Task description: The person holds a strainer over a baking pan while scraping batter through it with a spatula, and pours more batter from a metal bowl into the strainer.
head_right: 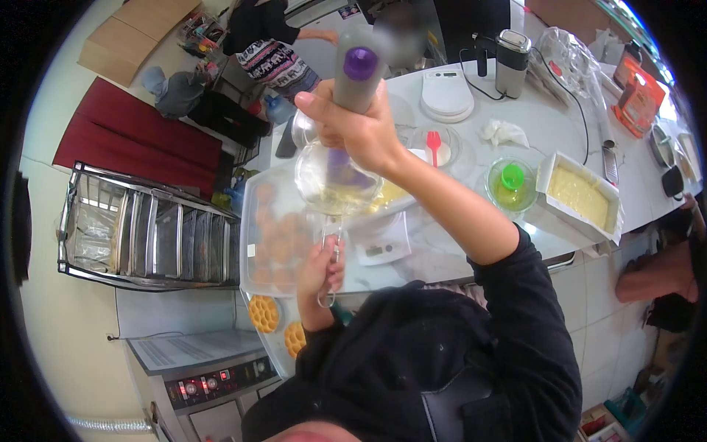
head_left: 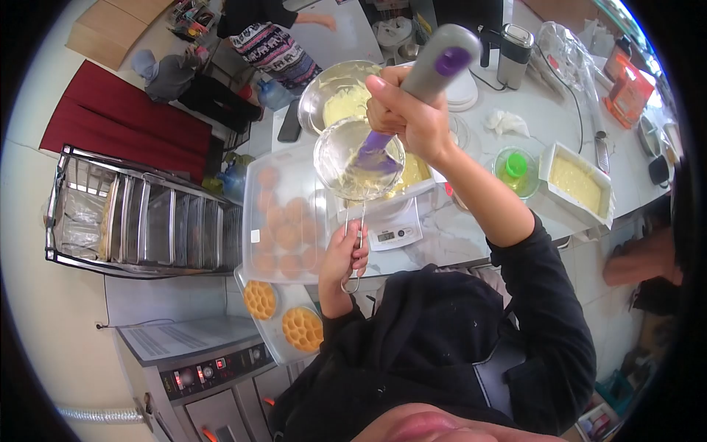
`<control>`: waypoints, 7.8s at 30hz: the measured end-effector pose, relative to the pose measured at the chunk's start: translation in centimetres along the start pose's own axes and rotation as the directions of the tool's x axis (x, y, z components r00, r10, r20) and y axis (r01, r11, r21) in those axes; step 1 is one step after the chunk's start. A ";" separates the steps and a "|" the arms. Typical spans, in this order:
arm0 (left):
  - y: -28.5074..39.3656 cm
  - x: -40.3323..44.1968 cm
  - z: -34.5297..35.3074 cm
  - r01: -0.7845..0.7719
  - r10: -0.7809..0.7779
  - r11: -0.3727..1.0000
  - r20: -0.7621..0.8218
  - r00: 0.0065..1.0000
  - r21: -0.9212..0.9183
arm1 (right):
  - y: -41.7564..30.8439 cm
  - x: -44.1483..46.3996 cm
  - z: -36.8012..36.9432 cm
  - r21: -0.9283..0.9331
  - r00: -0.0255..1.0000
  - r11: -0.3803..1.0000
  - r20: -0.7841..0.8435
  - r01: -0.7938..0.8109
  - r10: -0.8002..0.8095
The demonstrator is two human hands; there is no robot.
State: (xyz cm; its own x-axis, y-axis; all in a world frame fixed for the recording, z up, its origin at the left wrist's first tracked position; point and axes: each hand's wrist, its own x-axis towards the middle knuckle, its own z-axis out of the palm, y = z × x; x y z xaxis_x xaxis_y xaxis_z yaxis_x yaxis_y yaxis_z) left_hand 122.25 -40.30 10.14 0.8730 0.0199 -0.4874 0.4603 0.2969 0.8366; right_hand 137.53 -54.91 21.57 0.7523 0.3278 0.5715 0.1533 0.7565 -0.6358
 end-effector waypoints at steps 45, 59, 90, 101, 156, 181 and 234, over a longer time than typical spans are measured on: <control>1.0 -0.5 0.2 -0.033 0.030 0.999 -0.099 0.995 -0.028 | -1.2 -5.8 -5.3 -0.457 0.953 0.842 0.230 0.286 -0.198; 3.8 -3.4 -3.6 -0.111 0.110 0.981 -0.011 0.994 -0.157 | -0.7 -5.6 -6.2 0.053 0.966 0.969 0.079 0.242 -0.246; 3.9 -4.8 -4.8 -0.073 0.084 0.986 0.068 0.994 -0.148 | 0.9 -5.6 -8.3 -0.010 0.949 0.957 -0.125 0.291 -0.290; 3.7 -4.8 -6.2 -0.065 0.089 0.981 0.126 0.988 -0.186 | 3.7 -6.0 -9.0 0.014 0.918 0.947 -0.249 0.322 -0.309; 7.5 3.2 -15.0 0.105 0.003 0.984 0.600 0.800 -0.145 | -1.2 -9.2 -7.7 -0.633 0.884 0.756 -0.244 0.166 -0.398; 7.0 3.8 -14.7 0.193 -0.074 0.975 0.661 0.747 -0.110 | 0.8 -5.7 -14.0 -0.297 0.917 0.954 -0.388 -0.036 -0.087; 8.0 3.2 -10.5 0.040 -0.044 0.999 0.437 0.898 0.018 | 0.4 -6.7 -10.9 -0.463 0.940 0.819 0.208 0.340 -0.272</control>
State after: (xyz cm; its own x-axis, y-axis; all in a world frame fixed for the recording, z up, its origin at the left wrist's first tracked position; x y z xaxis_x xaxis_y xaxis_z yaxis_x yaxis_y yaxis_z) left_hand 126.99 -27.84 12.66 0.8346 -0.4124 -0.3651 0.4977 0.2806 0.8207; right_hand 139.56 -62.91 11.84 0.5320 0.2194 0.8179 0.6778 0.4686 -0.5666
